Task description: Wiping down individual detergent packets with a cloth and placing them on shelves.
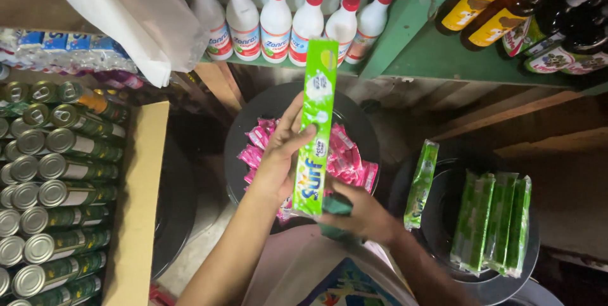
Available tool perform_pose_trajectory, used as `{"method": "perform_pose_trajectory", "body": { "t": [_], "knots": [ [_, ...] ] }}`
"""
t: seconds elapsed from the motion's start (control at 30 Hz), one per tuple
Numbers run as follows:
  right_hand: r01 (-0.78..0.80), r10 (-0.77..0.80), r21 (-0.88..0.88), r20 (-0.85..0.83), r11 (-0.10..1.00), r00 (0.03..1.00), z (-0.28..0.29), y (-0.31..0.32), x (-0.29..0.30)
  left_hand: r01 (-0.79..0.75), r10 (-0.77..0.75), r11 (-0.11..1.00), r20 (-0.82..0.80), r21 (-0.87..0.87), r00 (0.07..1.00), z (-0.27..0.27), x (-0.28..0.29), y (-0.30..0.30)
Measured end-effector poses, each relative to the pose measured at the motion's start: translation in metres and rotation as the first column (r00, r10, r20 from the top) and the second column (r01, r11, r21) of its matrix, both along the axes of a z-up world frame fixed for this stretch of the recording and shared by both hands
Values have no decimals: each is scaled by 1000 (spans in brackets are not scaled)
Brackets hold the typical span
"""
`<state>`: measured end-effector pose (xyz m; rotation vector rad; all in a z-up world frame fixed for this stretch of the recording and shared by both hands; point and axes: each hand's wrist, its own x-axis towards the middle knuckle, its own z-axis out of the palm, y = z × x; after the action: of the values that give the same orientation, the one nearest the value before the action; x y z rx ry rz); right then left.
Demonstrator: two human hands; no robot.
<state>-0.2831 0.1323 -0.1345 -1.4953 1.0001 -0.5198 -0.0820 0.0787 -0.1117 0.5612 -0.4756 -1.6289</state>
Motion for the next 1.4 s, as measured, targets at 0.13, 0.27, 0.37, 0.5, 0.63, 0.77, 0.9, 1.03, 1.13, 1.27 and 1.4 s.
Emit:
{"method": "perform_pose_trajectory", "body": {
  "t": [0.13,0.27,0.37,0.5,0.63,0.77,0.9,1.03,1.13,1.27,1.4],
  "knots": [
    [9,-41,-322,-92,947,995,26,8,13,-32,21,999,-227,-45,974,38,-4,1],
    [140,-189,-646,-7,751,982,57,-2,35,-49,-9,983,-317,-175,948,56,-2,-14],
    [225,-217,-797,120,561,969,85,-21,53,-106,83,977,-128,-185,988,89,4,-33],
    [239,-229,-829,138,506,964,148,-43,82,-180,205,952,80,-246,976,126,23,-65],
    [282,-206,-847,208,450,956,193,-71,112,-236,287,924,137,-300,948,159,44,-74],
    [208,-313,-883,73,422,947,214,-114,136,-175,225,944,160,-281,961,166,66,-68],
    [111,-343,-911,-36,398,939,222,-183,145,-169,226,936,160,-308,961,146,79,-79],
    [8,-331,-727,-302,686,894,245,-224,152,-125,207,941,243,-314,948,148,85,-81],
    [48,-173,-588,-158,807,972,266,-224,141,-130,227,935,273,-330,935,145,87,-82],
    [169,-167,3,162,986,972,276,-270,141,-180,268,929,253,-324,930,145,88,-84],
    [254,-268,101,157,962,951,257,-323,154,-333,383,901,146,-279,912,133,72,-92]
  ]
}}
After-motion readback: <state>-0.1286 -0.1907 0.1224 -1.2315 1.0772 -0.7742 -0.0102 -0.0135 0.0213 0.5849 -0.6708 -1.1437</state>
